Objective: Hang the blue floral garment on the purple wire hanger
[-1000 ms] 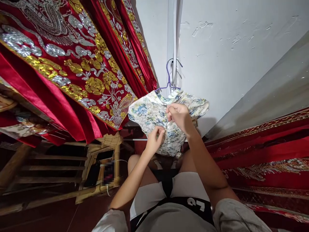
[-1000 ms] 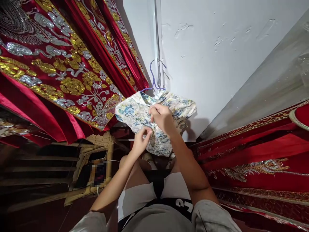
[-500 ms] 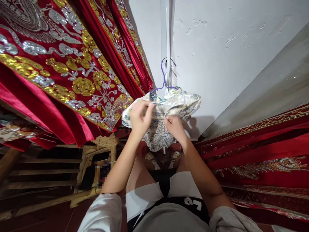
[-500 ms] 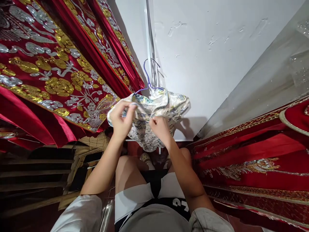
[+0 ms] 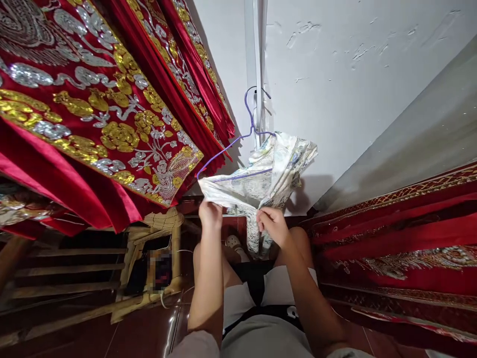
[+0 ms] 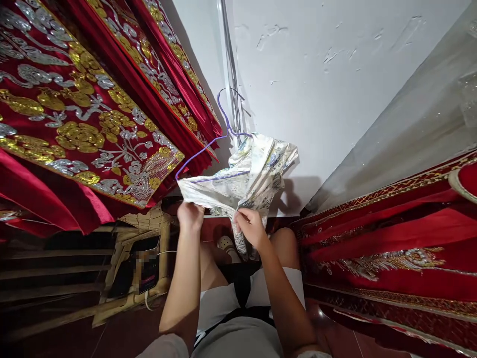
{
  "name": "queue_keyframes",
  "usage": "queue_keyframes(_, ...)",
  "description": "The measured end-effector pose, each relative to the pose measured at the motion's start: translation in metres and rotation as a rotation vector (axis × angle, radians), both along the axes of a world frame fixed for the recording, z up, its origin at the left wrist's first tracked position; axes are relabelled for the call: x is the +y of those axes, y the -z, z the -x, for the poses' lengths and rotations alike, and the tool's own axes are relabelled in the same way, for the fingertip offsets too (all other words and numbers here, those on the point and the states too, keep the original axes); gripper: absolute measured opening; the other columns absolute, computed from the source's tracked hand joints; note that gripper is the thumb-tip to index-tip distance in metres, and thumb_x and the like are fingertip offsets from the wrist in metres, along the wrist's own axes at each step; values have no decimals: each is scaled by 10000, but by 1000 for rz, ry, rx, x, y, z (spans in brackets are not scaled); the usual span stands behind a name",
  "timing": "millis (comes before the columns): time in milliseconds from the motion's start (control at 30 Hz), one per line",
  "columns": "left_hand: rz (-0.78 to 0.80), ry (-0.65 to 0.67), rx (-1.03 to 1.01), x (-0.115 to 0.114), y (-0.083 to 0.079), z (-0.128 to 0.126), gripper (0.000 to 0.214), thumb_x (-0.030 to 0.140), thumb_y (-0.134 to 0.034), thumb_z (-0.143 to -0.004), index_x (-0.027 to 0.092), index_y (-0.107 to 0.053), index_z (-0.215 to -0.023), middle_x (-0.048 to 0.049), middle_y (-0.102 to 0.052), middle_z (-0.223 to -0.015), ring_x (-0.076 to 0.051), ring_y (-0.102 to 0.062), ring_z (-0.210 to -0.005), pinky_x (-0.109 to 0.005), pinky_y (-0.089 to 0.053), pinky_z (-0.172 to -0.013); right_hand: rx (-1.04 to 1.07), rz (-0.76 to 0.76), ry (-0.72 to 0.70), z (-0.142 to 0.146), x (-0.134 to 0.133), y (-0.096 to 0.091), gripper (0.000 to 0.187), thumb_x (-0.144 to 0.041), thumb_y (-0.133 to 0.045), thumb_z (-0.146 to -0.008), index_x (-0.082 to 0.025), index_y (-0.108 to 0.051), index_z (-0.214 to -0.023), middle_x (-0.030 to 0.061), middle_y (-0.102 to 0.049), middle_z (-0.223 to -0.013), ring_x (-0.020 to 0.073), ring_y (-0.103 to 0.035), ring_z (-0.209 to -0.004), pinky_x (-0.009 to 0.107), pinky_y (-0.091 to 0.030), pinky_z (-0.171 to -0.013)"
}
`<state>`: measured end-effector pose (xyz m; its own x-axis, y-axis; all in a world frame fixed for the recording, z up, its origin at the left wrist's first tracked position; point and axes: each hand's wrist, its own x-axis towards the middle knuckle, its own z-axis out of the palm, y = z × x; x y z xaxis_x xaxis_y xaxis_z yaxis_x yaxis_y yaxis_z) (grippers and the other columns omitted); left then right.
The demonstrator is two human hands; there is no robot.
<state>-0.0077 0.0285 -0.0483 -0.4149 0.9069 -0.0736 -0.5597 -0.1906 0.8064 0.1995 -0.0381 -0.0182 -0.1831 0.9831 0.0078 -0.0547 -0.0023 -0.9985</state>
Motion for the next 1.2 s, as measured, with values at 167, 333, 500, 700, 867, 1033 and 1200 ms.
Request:
queue_keyframes(167, 50, 200, 428, -30, 2, -41, 189, 304, -731, -751, 158, -639, -674, -2, -639, -695, -147, -560, -702, -252, -469, -726, -201, 26, -70, -35, -1, 9, 333, -368, -540, -887, -212, -552, -594, -30, -487, -470, 129, -441, -477, 277, -341, -522)
queue_keyframes(333, -153, 393, 477, -52, -34, -67, 337, 470, -566, -938, 187, -570, -755, -28, -588, -804, -178, -548, -780, -291, -476, -782, -386, 13, -109, -58, 11, 11, 377, -476, -633, -873, -210, -556, -618, -7, -562, -599, 162, -504, -615, 297, -404, -610)
queue_keyframes(500, -399, 621, 749, -73, -60, -90, 283, 431, -550, -1011, 191, -667, -918, -84, -639, -991, -235, -595, -1000, -356, -462, -965, 106, 244, -121, -45, 19, 6, 579, -775, -502, -888, -221, -661, -945, 52, -702, -887, 248, -648, -988, 374, -523, -888)
queue_keyframes(700, -406, 552, 889, -78, -53, -75, 353, 505, -491, -1031, 232, -515, -1252, -110, -559, -1242, -246, -533, -1200, -378, -412, -1074, 335, 441, -320, -26, 18, -16, 593, -769, -690, -732, -215, -662, -940, 55, -713, -849, 255, -686, -915, 359, -553, -825)
queue_keyframes(867, -250, 932, 982, -79, -31, -40, 550, 679, -342, -1009, 178, -567, -993, -33, -584, -888, -189, -530, -832, -291, -448, -780, -216, 312, -823, -50, 27, -72, 434, -496, -862, -617, -166, -684, -835, 20, -683, -771, 168, -607, -689, 286, -477, -649)
queue_keyframes(1033, -34, 896, 1335, -87, -32, -1, 570, 639, -496, -955, 164, -499, -639, 18, -441, -629, -127, -398, -625, -248, -303, -603, -530, -257, -289, -66, 59, -105, 84, -225, -674, -725, -188, -664, -799, -23, -585, -677, 131, -507, -619, 261, -394, -599)
queue_keyframes(1200, 62, 678, 1654, -97, -75, 32, 537, 593, -501, -961, 182, -542, -617, -27, -590, -666, -172, -538, -644, -266, -342, -627, -509, -350, 131, -49, 109, -72, 636, -235, -606, -779, -269, -565, -1412, 46, -704, -976, 217, -612, -773, 338, -482, -755)
